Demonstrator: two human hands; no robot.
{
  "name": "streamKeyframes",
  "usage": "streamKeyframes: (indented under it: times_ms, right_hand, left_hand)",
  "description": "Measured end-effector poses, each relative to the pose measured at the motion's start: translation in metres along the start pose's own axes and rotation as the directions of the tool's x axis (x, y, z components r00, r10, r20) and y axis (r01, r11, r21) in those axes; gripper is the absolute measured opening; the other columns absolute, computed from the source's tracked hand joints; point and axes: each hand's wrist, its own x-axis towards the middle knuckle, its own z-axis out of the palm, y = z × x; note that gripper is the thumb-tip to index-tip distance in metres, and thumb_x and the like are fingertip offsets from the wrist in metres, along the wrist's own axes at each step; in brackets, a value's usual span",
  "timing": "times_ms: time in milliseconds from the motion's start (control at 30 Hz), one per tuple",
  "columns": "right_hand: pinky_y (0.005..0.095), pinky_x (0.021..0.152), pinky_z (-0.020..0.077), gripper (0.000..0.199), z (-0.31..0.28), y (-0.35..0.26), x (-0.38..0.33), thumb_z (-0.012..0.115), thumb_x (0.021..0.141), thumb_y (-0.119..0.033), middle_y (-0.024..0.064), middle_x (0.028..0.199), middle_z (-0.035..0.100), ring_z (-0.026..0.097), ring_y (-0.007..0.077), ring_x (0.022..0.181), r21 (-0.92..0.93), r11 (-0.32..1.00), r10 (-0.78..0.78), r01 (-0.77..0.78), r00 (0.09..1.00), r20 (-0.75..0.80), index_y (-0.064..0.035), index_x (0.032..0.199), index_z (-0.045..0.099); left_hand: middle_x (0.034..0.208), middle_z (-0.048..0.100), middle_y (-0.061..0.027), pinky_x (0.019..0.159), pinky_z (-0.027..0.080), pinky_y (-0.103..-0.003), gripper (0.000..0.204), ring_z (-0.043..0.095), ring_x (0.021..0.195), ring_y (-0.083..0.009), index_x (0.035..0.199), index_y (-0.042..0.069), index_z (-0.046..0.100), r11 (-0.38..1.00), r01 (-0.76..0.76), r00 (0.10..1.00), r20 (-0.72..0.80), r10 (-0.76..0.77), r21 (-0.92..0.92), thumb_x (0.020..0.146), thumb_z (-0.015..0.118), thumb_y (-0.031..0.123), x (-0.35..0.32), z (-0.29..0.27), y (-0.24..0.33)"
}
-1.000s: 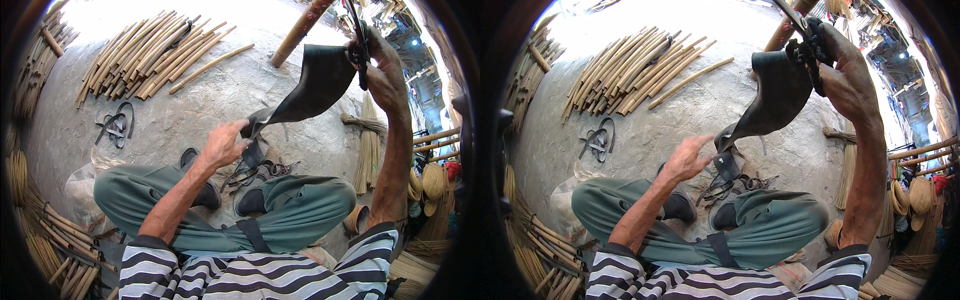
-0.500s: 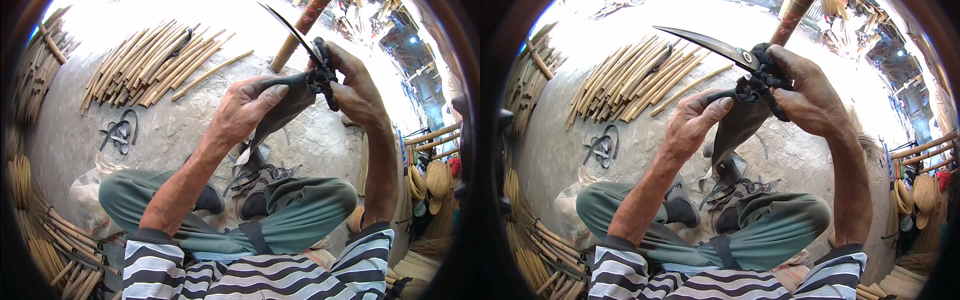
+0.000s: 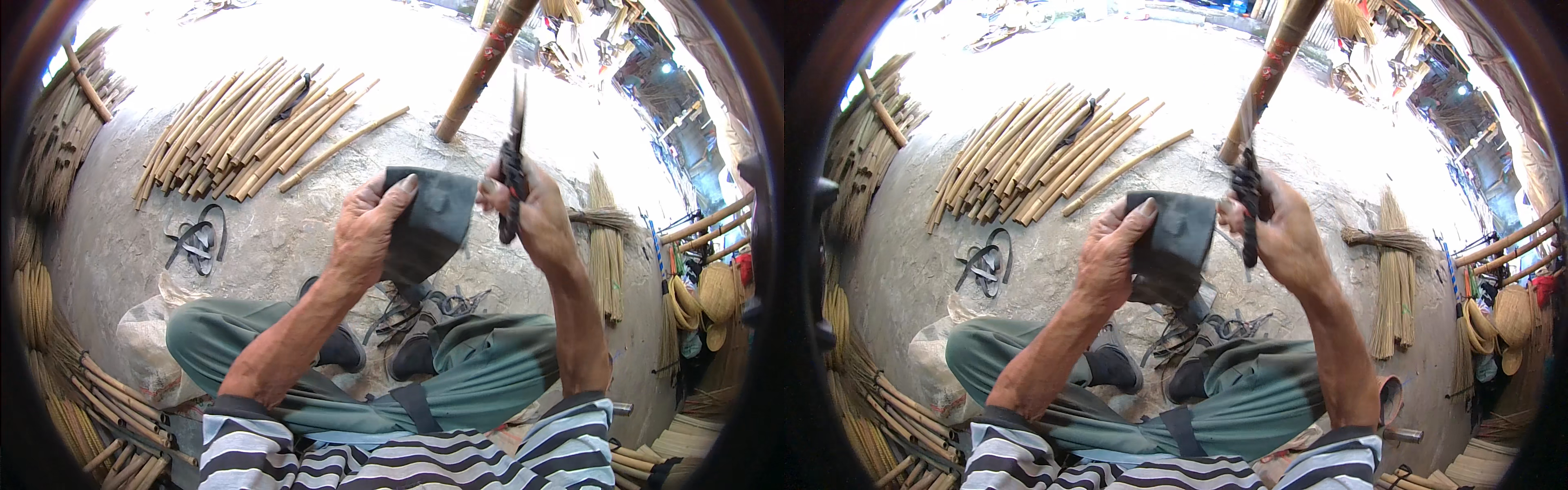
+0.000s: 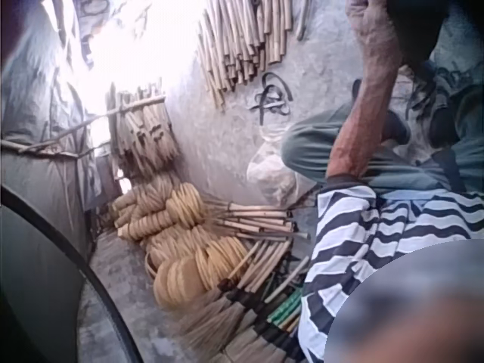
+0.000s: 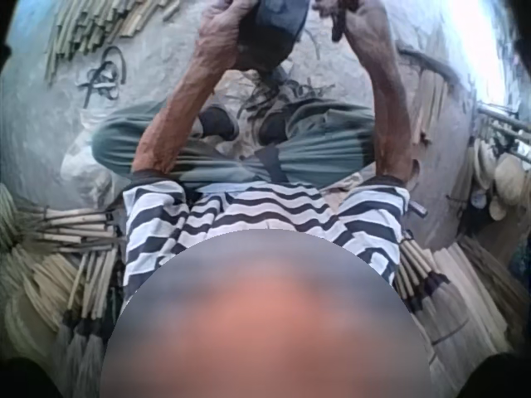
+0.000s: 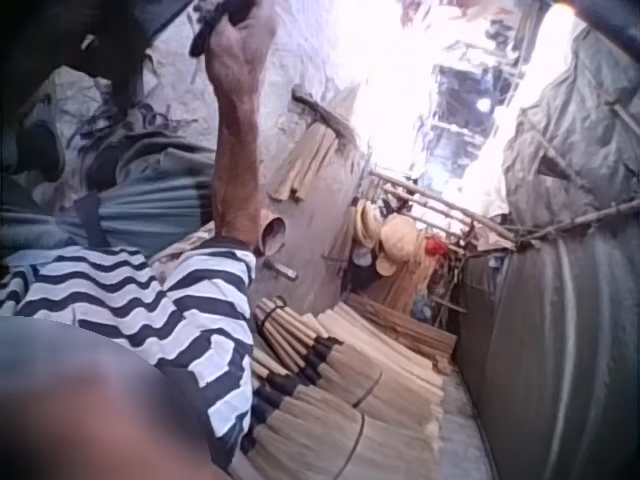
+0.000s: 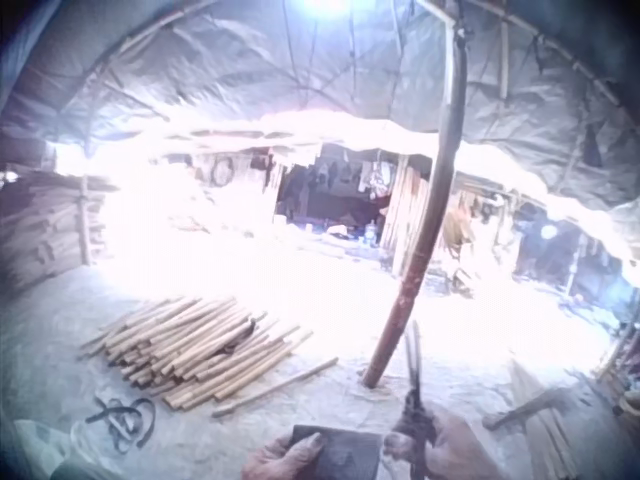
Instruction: The person sits cross-legged on the floor and uses large shears to cut a black rubber sheet into smaller pieces. The person repeatedly repositions the rubber and trims the edges, accumulating cut pieces on the floor.
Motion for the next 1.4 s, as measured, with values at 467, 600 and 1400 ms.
streamKeyframes:
  times_ms: [467,600,1400]
  right_hand:
    - [0.0305,0.071,0.0514,0.061,0.054,0.065,-0.110,0.048,0.107,-0.058,0.0043,0.082,0.059,0.064,0.0161,0.073,0.488,0.515,0.282,-0.705,0.677,0.680,0.0022,0.111,0.059]
    - [0.0296,0.071,0.0497,0.059,0.058,0.079,-0.111,0.046,0.107,-0.056,0.0037,0.083,0.058,0.063,0.0156,0.073,0.439,0.522,0.238,-0.731,0.620,0.748,0.0013,0.108,0.059]
    - [0.0282,0.065,0.0479,0.085,0.075,0.106,-0.127,0.035,0.094,-0.087,0.0028,0.078,0.057,0.058,0.0126,0.069,0.404,0.421,0.197,-0.812,0.516,0.833,-0.0048,0.093,0.057]
  left_hand:
    - [0.095,0.076,-0.0044,0.071,0.060,-0.023,0.021,0.071,0.079,-0.0084,0.113,0.000,0.071,0.986,0.109,0.983,-0.164,-0.088,0.126,0.103,0.068,0.018,-0.014,-0.084,0.056]
    - [0.096,0.076,-0.0045,0.073,0.060,-0.024,0.021,0.071,0.079,-0.0085,0.113,0.000,0.071,0.985,0.120,0.978,-0.187,-0.095,0.126,0.103,0.068,0.018,-0.017,-0.097,0.054]
    - [0.092,0.072,-0.0010,0.078,0.053,-0.026,0.026,0.064,0.083,-0.0083,0.107,0.000,0.074,0.795,0.389,0.886,0.050,-0.462,0.465,0.100,0.072,0.025,-0.034,-0.102,0.055]
